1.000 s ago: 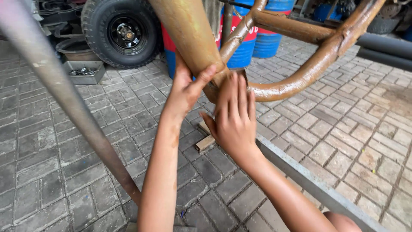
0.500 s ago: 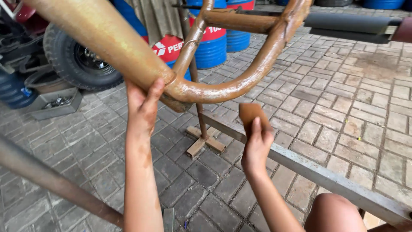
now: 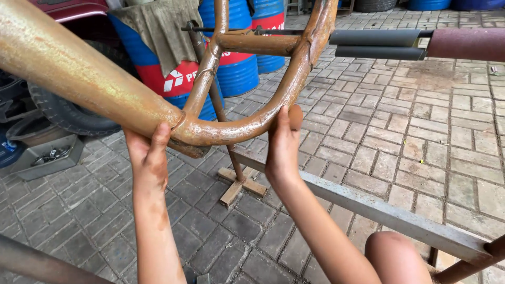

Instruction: The person rubs a rusty metal frame by hand to remove loose rust and debris. They then use a piece of sandpaper to sand the frame, focusing on the joints and curved sections to smooth the surface.

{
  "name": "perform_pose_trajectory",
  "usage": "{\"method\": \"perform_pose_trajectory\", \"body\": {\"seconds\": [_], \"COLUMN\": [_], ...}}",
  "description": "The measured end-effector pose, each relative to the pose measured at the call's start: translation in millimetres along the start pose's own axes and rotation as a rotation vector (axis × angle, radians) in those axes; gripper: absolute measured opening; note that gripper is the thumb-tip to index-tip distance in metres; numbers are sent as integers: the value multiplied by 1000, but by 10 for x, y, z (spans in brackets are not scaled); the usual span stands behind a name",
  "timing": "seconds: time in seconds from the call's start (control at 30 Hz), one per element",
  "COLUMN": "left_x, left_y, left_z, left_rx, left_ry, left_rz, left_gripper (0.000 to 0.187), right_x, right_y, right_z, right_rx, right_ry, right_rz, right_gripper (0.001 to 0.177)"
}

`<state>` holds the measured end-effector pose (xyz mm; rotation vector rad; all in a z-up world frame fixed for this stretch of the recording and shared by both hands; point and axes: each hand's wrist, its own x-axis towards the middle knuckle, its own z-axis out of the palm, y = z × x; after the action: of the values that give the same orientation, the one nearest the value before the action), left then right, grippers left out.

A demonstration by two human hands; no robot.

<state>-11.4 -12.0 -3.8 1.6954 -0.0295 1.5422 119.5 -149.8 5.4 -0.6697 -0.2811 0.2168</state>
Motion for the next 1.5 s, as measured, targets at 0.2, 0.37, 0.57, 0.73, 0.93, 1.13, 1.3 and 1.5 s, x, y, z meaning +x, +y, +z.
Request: {"method": "perform_pose_trajectory", "body": {"seconds": [0.2, 0.37, 0.57, 0.73, 0.93, 1.13, 1.3, 1.5], "left_x": [5, 18, 2, 5, -16, -17, -31, -16], "left_y": [-151, -126, -154, -198, -236, -272, -298, -250], "left_z": [21, -116, -152, -159, -134, -145, -198, -142], "left_rx": [-32, -37, -24, 10, -13, -37, -22, -23], "left_ry": [6, -31, -39, 19, -8, -31, -67, -21], "left_rz": [22, -44, -7, 8, -25, 24, 73, 33], "left_gripper": [69, 70, 64, 60, 56, 56, 50, 53], "right_x": [319, 1026, 1037, 1016, 1108, 842, 1174, 1159], "right_y": [46, 217, 155, 480, 496, 171, 302, 335], "right_z": [30, -36, -180, -358, -391, -255, -283, -436], "right_rx": [-267, -504, -675, -718, -985, -1000, -1004, -887], "right_ry": [-78, -52, -272, -432, -434, -445, -396, -373], "right_rz": [65, -187, -265, -552, -968, -1142, -965, -856], "right_gripper": [117, 83, 85, 76, 55, 69, 64, 68]}}
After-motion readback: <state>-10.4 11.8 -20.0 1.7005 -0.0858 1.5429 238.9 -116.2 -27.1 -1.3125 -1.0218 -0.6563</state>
